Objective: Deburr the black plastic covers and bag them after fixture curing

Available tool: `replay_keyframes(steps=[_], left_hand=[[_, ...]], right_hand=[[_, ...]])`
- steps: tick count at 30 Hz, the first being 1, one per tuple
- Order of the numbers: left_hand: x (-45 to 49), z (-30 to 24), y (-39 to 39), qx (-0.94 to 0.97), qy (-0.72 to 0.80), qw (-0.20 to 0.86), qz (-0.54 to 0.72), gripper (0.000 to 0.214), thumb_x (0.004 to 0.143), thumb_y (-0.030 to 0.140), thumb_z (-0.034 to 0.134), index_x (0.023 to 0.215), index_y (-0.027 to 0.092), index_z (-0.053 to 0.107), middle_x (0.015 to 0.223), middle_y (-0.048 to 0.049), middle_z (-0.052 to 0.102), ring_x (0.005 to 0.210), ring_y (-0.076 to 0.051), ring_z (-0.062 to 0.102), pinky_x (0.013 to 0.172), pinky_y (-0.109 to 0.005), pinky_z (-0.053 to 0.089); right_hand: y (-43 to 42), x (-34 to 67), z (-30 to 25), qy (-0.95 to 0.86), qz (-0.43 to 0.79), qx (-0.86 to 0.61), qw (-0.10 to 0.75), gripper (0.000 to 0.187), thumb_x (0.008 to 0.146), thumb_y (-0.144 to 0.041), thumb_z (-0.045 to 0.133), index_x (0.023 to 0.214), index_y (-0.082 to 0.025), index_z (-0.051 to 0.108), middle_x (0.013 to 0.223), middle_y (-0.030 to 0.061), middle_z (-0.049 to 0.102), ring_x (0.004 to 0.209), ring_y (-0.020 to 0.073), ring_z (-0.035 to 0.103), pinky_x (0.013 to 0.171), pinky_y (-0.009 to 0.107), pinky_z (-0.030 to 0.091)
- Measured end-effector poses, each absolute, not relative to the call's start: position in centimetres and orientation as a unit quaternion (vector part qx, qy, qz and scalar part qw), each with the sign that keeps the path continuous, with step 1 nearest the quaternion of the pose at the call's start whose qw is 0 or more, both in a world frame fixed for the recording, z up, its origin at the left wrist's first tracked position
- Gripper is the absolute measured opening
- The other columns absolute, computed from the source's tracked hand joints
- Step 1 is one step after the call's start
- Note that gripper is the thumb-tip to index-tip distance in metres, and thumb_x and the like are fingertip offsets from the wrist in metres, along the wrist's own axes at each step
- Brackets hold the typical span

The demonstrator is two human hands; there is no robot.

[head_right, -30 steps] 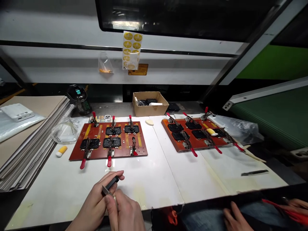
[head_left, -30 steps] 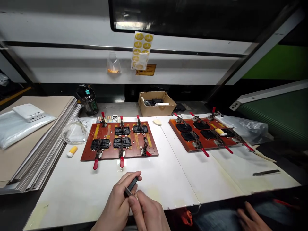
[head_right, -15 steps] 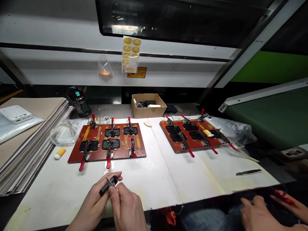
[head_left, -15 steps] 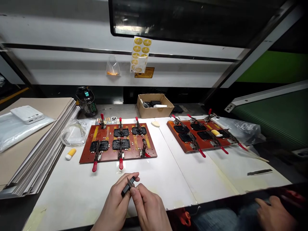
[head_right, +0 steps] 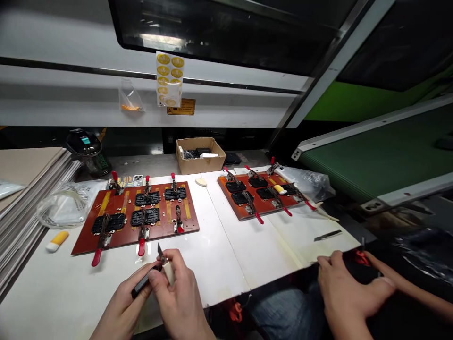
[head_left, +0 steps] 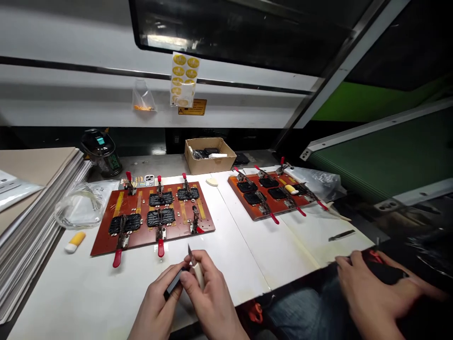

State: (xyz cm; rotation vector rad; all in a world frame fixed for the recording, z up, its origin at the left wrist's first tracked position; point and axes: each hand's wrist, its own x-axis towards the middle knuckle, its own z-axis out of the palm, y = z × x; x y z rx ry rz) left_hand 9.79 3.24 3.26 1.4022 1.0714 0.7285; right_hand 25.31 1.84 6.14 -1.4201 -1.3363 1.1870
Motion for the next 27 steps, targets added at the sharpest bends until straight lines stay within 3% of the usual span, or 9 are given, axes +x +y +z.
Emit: replay_keyframes(steps=[3,8,11,14,18,22,25,27], left_hand=[[10.1,3.5,3.4,0.595,0.461,0.584,0.305,0.05,0.098,0.054,0.05,0.137,0.024,0.062,0.146,-0.011,0.06,0.138,-0.029,0.053,0.121,-0.044,0.037],[10.5,3.5,3.8,0.458,0.502,0.645,0.35,0.052,0.092,0.06,0.059,0.128,0.024,0.068,0.139,-0.0114,0.066,0.134,-0.031,0.057,0.121,-0.049,0.037],[11.2,3.2,4.1,0.336,0.486,0.691,0.416,0.054,0.086,0.059,0.068,0.127,0.024,0.068,0.141,-0.0111,0.065,0.131,-0.032,0.06,0.115,-0.048,0.044],[11.5,2.6,4.3,0.262,0.463,0.716,0.452,0.055,0.08,0.057,0.076,0.124,0.024,0.07,0.14,-0.0101,0.066,0.13,-0.031,0.061,0.107,-0.039,0.053],[10.5,1.8,4.4,0.324,0.503,0.686,0.414,0.056,0.075,0.052,0.082,0.119,0.02,0.073,0.124,-0.0116,0.075,0.12,-0.031,0.067,0.103,-0.038,0.056],[10.0,1.9,4.5,0.493,0.447,0.684,0.299,0.047,0.08,0.045,0.079,0.12,0.021,0.074,0.122,-0.0113,0.076,0.114,-0.032,0.069,0.102,-0.043,0.056],[11.1,2.4,4.7,0.571,0.393,0.679,0.242,0.037,0.087,0.038,0.071,0.12,0.021,0.075,0.12,-0.0093,0.077,0.109,-0.03,0.07,0.099,-0.04,0.056],[12.1,2.4,5.0,0.579,0.385,0.675,0.245,0.034,0.09,0.04,0.066,0.115,0.019,0.077,0.118,-0.0093,0.077,0.106,-0.03,0.07,0.095,-0.039,0.057]], right_hand=[[2.8,25.8,5.7,-0.49,0.448,-0.584,0.467,0.028,0.1,-0.048,0.055,0.105,-0.021,0.059,0.086,-0.0015,0.06,0.077,0.0135,0.054,0.072,0.022,0.044],[2.0,27.0,2.9,-0.381,0.402,-0.631,0.543,0.036,0.097,-0.055,0.055,0.097,-0.019,0.057,0.08,-0.0003,0.057,0.072,0.0138,0.055,0.065,0.022,0.047],[0.7,26.1,0.9,-0.373,0.429,-0.615,0.546,0.042,0.094,-0.058,0.06,0.112,-0.02,0.057,0.098,0.0051,0.063,0.085,0.017,0.061,0.075,0.025,0.052],[0.5,25.1,-0.2,-0.381,0.513,-0.532,0.555,0.052,0.089,-0.06,0.065,0.121,-0.019,0.057,0.113,0.01,0.065,0.103,0.0224,0.063,0.092,0.032,0.052],[1.7,26.1,0.5,-0.324,0.578,-0.49,0.566,0.042,0.088,-0.056,0.069,0.103,-0.018,0.059,0.092,0.004,0.066,0.084,0.0181,0.062,0.08,0.029,0.05],[2.3,28.5,3.2,-0.42,0.519,-0.553,0.498,0.022,0.089,-0.038,0.072,0.094,-0.018,0.065,0.08,-0.0025,0.06,0.072,0.0127,0.053,0.068,0.023,0.042],[2.3,29.1,5.2,-0.547,0.485,-0.549,0.404,0.005,0.085,-0.021,0.074,0.087,-0.02,0.07,0.084,-0.0031,0.062,0.077,0.0127,0.055,0.07,0.022,0.041],[2.3,29.0,5.6,-0.578,0.458,-0.548,0.395,0.016,0.083,-0.019,0.075,0.098,-0.022,0.07,0.096,-0.0013,0.063,0.086,0.0144,0.059,0.075,0.022,0.044]])
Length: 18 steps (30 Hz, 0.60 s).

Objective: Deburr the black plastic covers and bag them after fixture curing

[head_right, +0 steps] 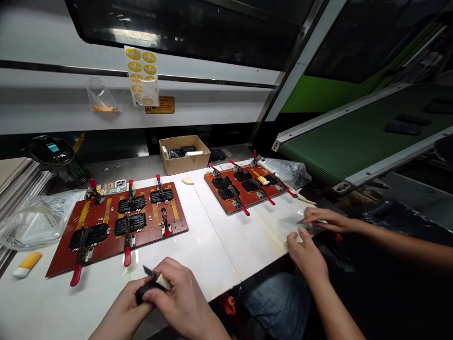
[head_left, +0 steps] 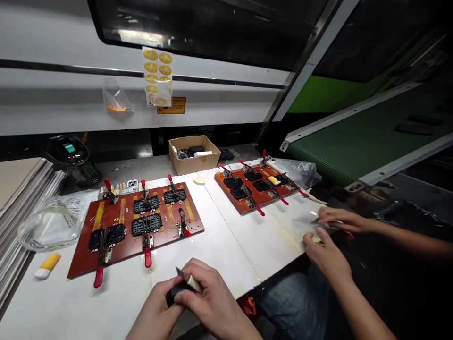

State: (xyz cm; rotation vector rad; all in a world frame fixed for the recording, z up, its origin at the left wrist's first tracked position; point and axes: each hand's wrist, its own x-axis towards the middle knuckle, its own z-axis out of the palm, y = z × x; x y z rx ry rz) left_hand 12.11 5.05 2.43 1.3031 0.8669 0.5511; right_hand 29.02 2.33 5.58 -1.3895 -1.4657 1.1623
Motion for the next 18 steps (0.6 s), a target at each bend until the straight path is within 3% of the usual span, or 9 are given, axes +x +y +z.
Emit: replay_keyframes(steps=[2,4,6,10,15,18], left_hand=[[12.9,2.2,5.5,0.571,0.394,0.67,0.263,0.036,0.093,0.045,0.062,0.114,0.019,0.077,0.121,-0.0093,0.076,0.111,-0.03,0.069,0.1,-0.041,0.054],[13.2,1.7,5.8,0.561,0.422,0.654,0.282,0.039,0.094,0.048,0.06,0.118,0.021,0.075,0.127,-0.0095,0.074,0.121,-0.029,0.065,0.111,-0.043,0.047],[13.4,1.3,6.0,0.555,0.452,0.635,0.292,0.04,0.093,0.048,0.061,0.121,0.022,0.073,0.13,-0.0098,0.072,0.127,-0.028,0.062,0.116,-0.045,0.042],[13.7,0.9,5.9,0.561,0.456,0.626,0.294,0.038,0.092,0.04,0.058,0.122,0.022,0.072,0.133,-0.0111,0.07,0.127,-0.03,0.062,0.118,-0.051,0.04],[13.6,1.6,5.8,0.613,0.443,0.588,0.286,0.046,0.084,0.018,0.052,0.125,0.023,0.071,0.135,-0.0099,0.069,0.128,-0.027,0.062,0.115,-0.046,0.044],[13.2,1.9,5.8,0.643,0.435,0.558,0.294,0.051,0.081,0.014,0.05,0.127,0.024,0.071,0.135,-0.0088,0.068,0.126,-0.025,0.062,0.113,-0.044,0.046]], right_hand=[[2.2,28.9,5.1,-0.553,0.418,-0.578,0.43,0.027,0.093,-0.03,0.066,0.119,-0.024,0.064,0.109,0.0025,0.062,0.096,0.0168,0.06,0.084,0.024,0.047],[1.8,28.7,4.1,-0.497,0.388,-0.626,0.458,0.032,0.103,-0.043,0.047,0.127,-0.024,0.056,0.106,0.0043,0.062,0.094,0.0174,0.061,0.084,0.026,0.049],[1.0,28.4,3.2,-0.467,0.383,-0.658,0.45,0.039,0.107,-0.049,0.031,0.118,-0.023,0.058,0.092,0.003,0.062,0.082,0.0174,0.06,0.076,0.026,0.049],[-0.7,27.1,2.9,-0.553,0.406,-0.626,0.371,0.042,0.107,-0.052,0.03,0.096,-0.022,0.058,0.08,0.002,0.062,0.072,0.0172,0.058,0.066,0.025,0.043],[-1.1,25.9,3.3,-0.601,0.403,-0.624,0.294,0.045,0.107,-0.051,0.024,0.096,-0.021,0.056,0.078,0.002,0.061,0.063,0.0152,0.052,0.058,0.025,0.032],[-0.8,25.8,3.2,-0.609,0.401,-0.624,0.281,0.044,0.107,-0.051,0.023,0.088,-0.021,0.051,0.074,0.0003,0.057,0.061,0.0141,0.047,0.057,0.025,0.028]])
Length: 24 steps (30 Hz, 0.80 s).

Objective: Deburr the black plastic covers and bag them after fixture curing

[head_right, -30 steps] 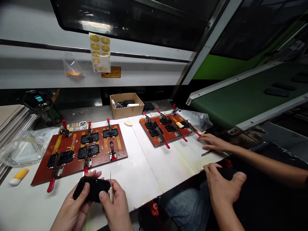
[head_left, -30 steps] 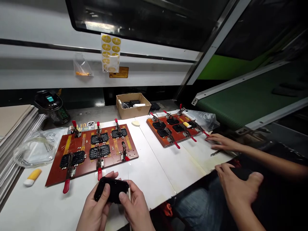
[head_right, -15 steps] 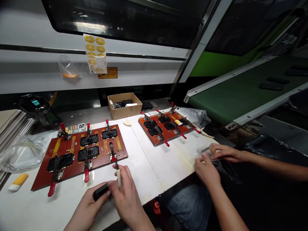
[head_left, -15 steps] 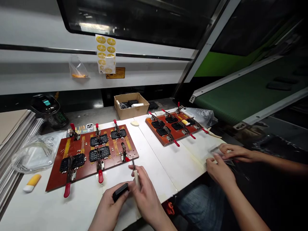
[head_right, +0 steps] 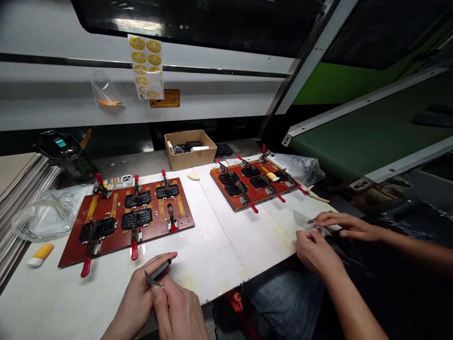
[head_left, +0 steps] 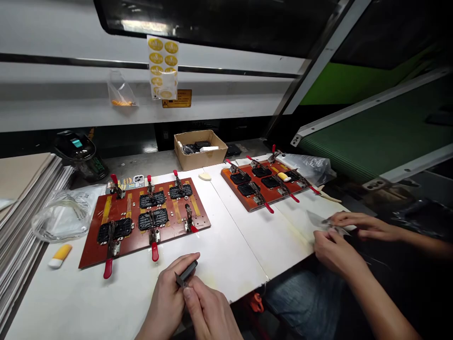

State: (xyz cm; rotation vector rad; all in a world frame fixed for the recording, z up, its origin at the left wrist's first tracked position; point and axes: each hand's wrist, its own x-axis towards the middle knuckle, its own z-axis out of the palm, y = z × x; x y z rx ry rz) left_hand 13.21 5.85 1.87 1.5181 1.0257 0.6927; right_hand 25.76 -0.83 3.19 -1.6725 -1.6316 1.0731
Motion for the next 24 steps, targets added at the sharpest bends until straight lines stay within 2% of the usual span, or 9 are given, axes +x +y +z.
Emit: replay_keyframes(steps=[6,11,18,24], left_hand=[[12.5,1.6,5.8,0.637,0.447,0.551,0.299,0.053,0.081,0.012,0.05,0.129,0.024,0.069,0.136,-0.0081,0.068,0.127,-0.024,0.062,0.113,-0.042,0.046],[11.9,1.6,5.9,0.634,0.444,0.555,0.306,0.048,0.086,0.017,0.052,0.131,0.023,0.068,0.136,-0.0101,0.068,0.126,-0.026,0.063,0.112,-0.043,0.048],[11.6,1.3,5.8,0.636,0.443,0.556,0.301,0.047,0.086,0.016,0.052,0.13,0.024,0.068,0.137,-0.0087,0.067,0.128,-0.026,0.061,0.114,-0.045,0.046],[11.4,1.2,5.6,0.642,0.441,0.546,0.31,0.041,0.091,0.02,0.052,0.129,0.024,0.069,0.136,-0.0091,0.068,0.127,-0.025,0.062,0.112,-0.042,0.048]], right_hand=[[-0.5,25.4,2.9,-0.621,0.398,-0.616,0.276,0.042,0.106,-0.05,0.024,0.085,-0.022,0.048,0.07,-0.0012,0.052,0.058,0.0139,0.043,0.056,0.025,0.027],[-0.3,24.9,2.8,-0.627,0.402,-0.607,0.275,0.04,0.106,-0.048,0.026,0.088,-0.022,0.049,0.071,-0.0013,0.052,0.058,0.0139,0.044,0.056,0.025,0.028],[-0.3,24.5,3.0,-0.619,0.412,-0.594,0.307,0.038,0.107,-0.046,0.026,0.091,-0.022,0.051,0.076,-0.0003,0.055,0.063,0.0139,0.047,0.059,0.025,0.03],[-0.3,24.0,3.3,-0.622,0.383,-0.621,0.284,0.042,0.107,-0.047,0.025,0.09,-0.022,0.053,0.071,-0.0004,0.055,0.058,0.0144,0.046,0.056,0.026,0.028]])
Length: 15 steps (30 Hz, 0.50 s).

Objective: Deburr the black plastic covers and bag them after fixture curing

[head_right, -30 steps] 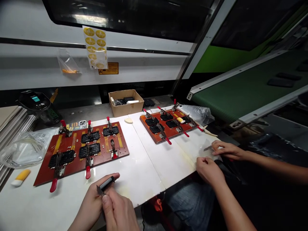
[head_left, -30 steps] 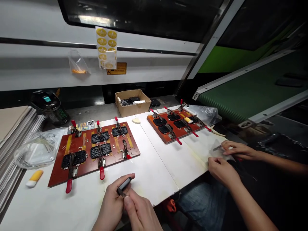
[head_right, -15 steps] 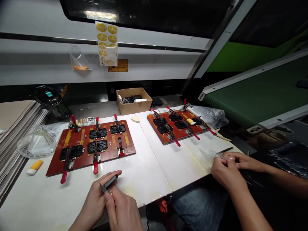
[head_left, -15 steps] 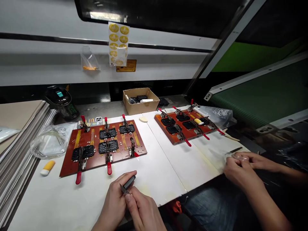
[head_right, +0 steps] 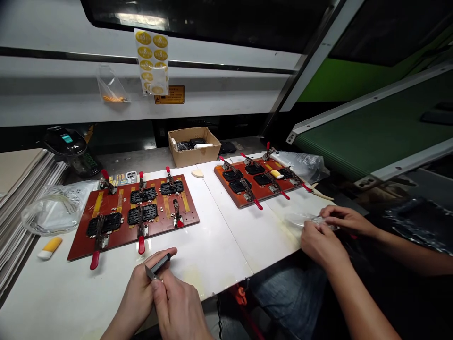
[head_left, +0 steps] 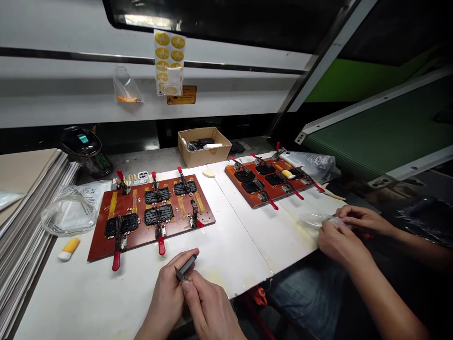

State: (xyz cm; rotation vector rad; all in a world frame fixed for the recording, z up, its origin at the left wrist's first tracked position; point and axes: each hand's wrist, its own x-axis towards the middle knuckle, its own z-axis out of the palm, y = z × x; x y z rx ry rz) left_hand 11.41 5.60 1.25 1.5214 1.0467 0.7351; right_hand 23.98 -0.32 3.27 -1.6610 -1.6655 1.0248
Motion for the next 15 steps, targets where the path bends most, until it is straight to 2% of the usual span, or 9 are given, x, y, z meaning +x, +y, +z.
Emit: replay_keyframes(steps=[6,15], left_hand=[[11.15,0.72,5.32,0.629,0.443,0.542,0.338,0.037,0.095,0.023,0.051,0.127,0.022,0.069,0.134,-0.0089,0.069,0.125,-0.023,0.064,0.109,-0.036,0.051],[11.04,0.39,4.91,0.614,0.451,0.539,0.359,0.037,0.092,0.021,0.052,0.124,0.024,0.07,0.132,-0.0069,0.07,0.123,-0.02,0.065,0.106,-0.032,0.053]], right_hand=[[-0.4,23.21,3.4,-0.613,0.37,-0.638,0.285,0.044,0.107,-0.049,0.025,0.088,-0.022,0.054,0.068,-0.0002,0.057,0.056,0.0147,0.047,0.055,0.027,0.027],[-0.51,22.87,3.35,-0.609,0.376,-0.636,0.288,0.043,0.107,-0.049,0.024,0.086,-0.023,0.051,0.07,0.0001,0.058,0.057,0.0152,0.049,0.056,0.027,0.027]])
